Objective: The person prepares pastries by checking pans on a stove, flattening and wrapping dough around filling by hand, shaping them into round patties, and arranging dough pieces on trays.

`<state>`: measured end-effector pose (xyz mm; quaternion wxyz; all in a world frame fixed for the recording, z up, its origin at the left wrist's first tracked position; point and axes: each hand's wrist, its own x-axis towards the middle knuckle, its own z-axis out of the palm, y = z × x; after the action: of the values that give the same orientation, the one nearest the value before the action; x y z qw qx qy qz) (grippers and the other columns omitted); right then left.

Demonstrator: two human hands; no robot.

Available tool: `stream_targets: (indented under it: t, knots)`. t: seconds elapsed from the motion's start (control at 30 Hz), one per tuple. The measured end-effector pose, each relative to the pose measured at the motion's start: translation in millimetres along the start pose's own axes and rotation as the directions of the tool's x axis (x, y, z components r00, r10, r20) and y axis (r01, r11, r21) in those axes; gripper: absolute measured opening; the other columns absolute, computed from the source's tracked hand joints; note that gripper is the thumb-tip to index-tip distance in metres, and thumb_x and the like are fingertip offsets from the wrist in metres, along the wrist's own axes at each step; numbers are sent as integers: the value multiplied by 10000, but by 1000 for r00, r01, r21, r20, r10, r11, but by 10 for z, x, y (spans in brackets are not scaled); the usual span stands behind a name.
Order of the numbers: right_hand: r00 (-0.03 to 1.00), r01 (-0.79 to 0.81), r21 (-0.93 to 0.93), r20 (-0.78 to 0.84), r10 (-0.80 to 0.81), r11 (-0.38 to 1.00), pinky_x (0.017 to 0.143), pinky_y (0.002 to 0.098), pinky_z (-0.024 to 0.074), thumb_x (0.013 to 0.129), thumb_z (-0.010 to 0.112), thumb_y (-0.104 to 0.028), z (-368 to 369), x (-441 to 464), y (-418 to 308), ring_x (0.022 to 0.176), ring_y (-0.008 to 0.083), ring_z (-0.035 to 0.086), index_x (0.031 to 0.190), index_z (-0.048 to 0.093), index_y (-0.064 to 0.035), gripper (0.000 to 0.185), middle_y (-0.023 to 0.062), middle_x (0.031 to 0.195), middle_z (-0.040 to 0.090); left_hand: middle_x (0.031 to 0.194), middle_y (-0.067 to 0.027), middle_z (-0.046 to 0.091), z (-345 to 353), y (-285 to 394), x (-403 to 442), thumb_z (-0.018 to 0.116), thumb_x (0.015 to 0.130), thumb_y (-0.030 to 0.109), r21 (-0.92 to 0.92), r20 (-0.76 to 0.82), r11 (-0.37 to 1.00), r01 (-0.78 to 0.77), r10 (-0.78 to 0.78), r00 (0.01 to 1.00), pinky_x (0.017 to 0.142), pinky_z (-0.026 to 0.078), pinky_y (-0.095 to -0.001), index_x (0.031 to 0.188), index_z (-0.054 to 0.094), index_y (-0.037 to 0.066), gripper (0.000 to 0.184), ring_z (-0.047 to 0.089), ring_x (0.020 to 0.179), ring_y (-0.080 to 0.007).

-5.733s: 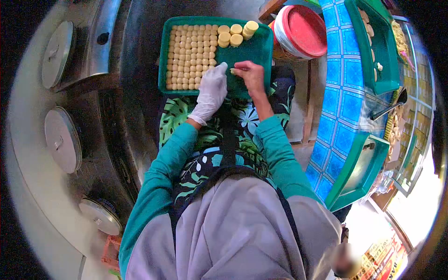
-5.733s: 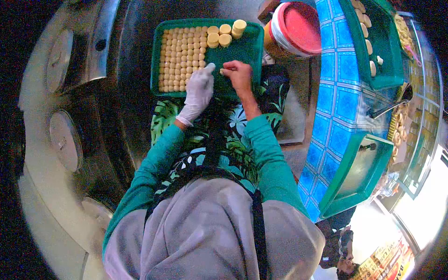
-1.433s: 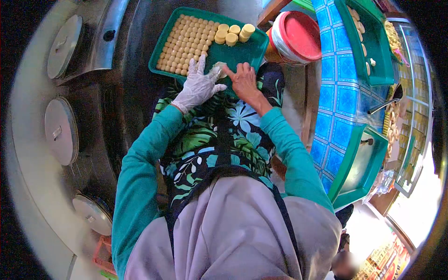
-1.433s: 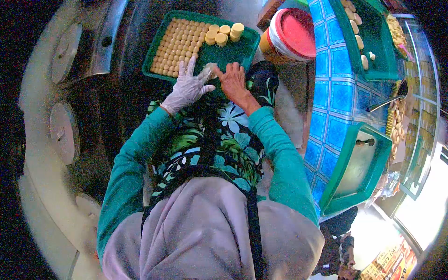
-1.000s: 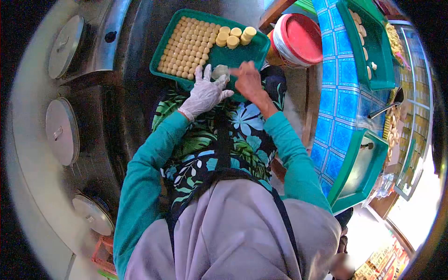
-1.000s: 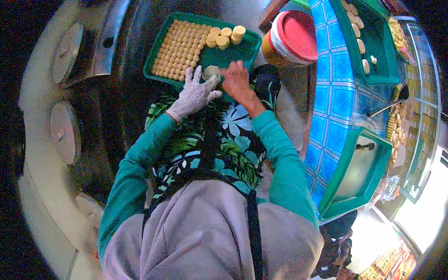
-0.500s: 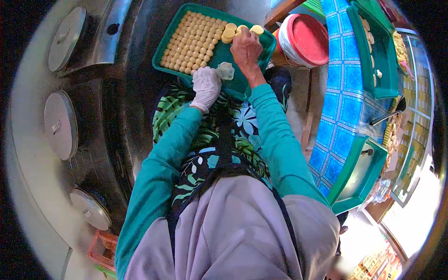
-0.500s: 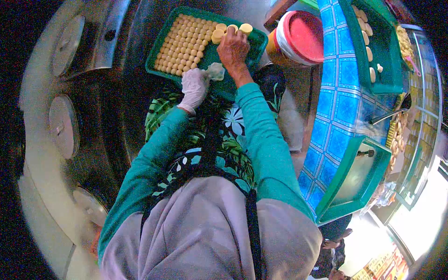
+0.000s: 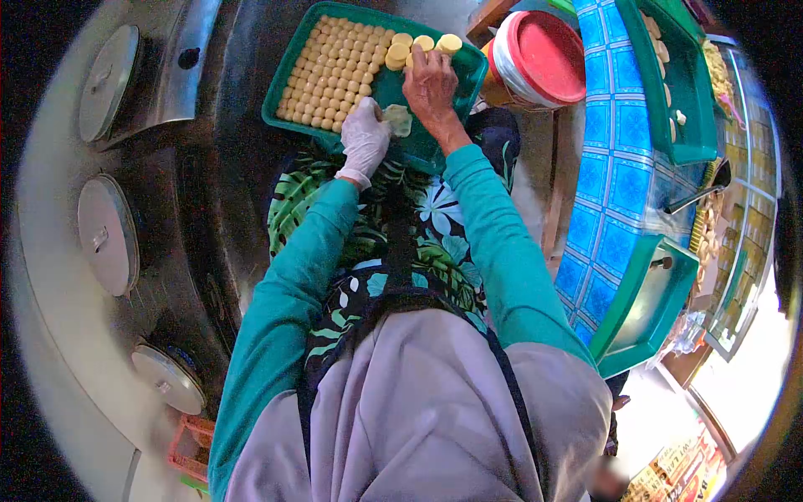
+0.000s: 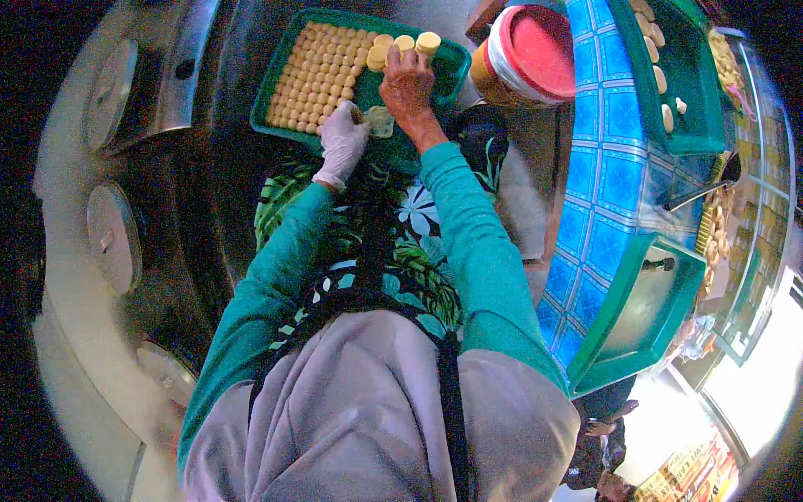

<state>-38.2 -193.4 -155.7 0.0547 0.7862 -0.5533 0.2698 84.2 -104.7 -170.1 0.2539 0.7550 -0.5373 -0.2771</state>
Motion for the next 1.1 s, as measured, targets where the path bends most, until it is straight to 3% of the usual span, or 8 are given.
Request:
stream_targets:
  t: [0.2, 0.27, 0.5, 0.63, 0.8, 0.87, 0.97, 1.1]
  knots:
    - [992, -100, 197, -50, 112, 975, 748, 451, 489, 702, 698, -119, -238, -59, -51, 845, 366, 585, 1098, 600, -38, 416, 181, 868, 623, 740, -150, 636, -76, -14, 58, 668, 704, 117, -96, -14, 995, 2, -3, 1000, 670, 481, -425, 781, 595, 57, 123, 625, 749, -344]
    - [988, -95, 301, 148, 52, 949, 743, 442, 484, 689, 702, -96, -393, -216, -115, 821, 357, 583, 1096, 606, -34, 423, 165, 855, 636, 741, -151, 636, -63, -61, 76, 664, 705, 107, -146, -13, 989, -13, 11, 1000, 669, 482, -420, 786, 597, 51, 120, 626, 747, -341]
    - [955, 111, 312, 231, -189, 944, 743, 450, 466, 652, 584, 18, -266, -717, -214, 869, 348, 546, 1091, 610, -25, 442, 145, 890, 625, 834, -151, 683, 1, -118, 122, 725, 652, 156, -83, 14, 996, 41, -40, 999, 715, 510, -367, 877, 663, 38, 261, 669, 797, -291]
    - [978, -167, 454, 189, 89, 875, 725, 440, 466, 663, 586, 31, -361, -791, -238, 853, 351, 540, 1027, 656, -58, 381, 145, 878, 617, 783, -159, 659, 20, -129, 117, 689, 676, 133, -95, -32, 995, 41, -44, 999, 684, 488, -427, 827, 632, 44, 184, 639, 788, -338]
    - [918, -339, 428, 344, 196, 838, 713, 429, 474, 664, 644, -18, -180, -796, -221, 800, 346, 565, 916, 697, -51, 260, 178, 805, 599, 785, -146, 675, 35, -121, 145, 710, 651, 139, -169, 16, 979, 112, -111, 994, 694, 496, -399, 845, 664, 53, 217, 652, 793, -311]
    - [925, -337, 450, 324, 200, 827, 689, 444, 472, 670, 631, -31, -132, -788, -203, 782, 350, 552, 862, 700, -72, 208, 198, 782, 581, 710, -90, 663, 0, -96, 134, 742, 632, 135, -403, 164, 893, 203, -147, 975, 617, 493, -302, 796, 672, 18, 213, 630, 679, -150]
    - [884, -389, 462, 431, 182, 797, 697, 439, 476, 674, 674, -89, -128, -739, -163, 781, 359, 562, 851, 697, -69, 179, 182, 767, 598, 776, -175, 686, -98, -34, 216, 692, 680, 223, -393, 308, 890, 231, -109, 945, 650, 515, -392, 801, 695, 20, 236, 662, 688, -320]
    - [910, -374, 430, 340, 236, 821, 659, 438, 487, 659, 720, -169, -12, -766, -143, 740, 376, 598, 828, 701, -64, 199, 194, 749, 622, 781, -202, 675, -213, 35, 266, 654, 713, 228, -221, 258, 975, 6, 53, 965, 658, 519, -420, 783, 696, 9, 234, 660, 692, -341]
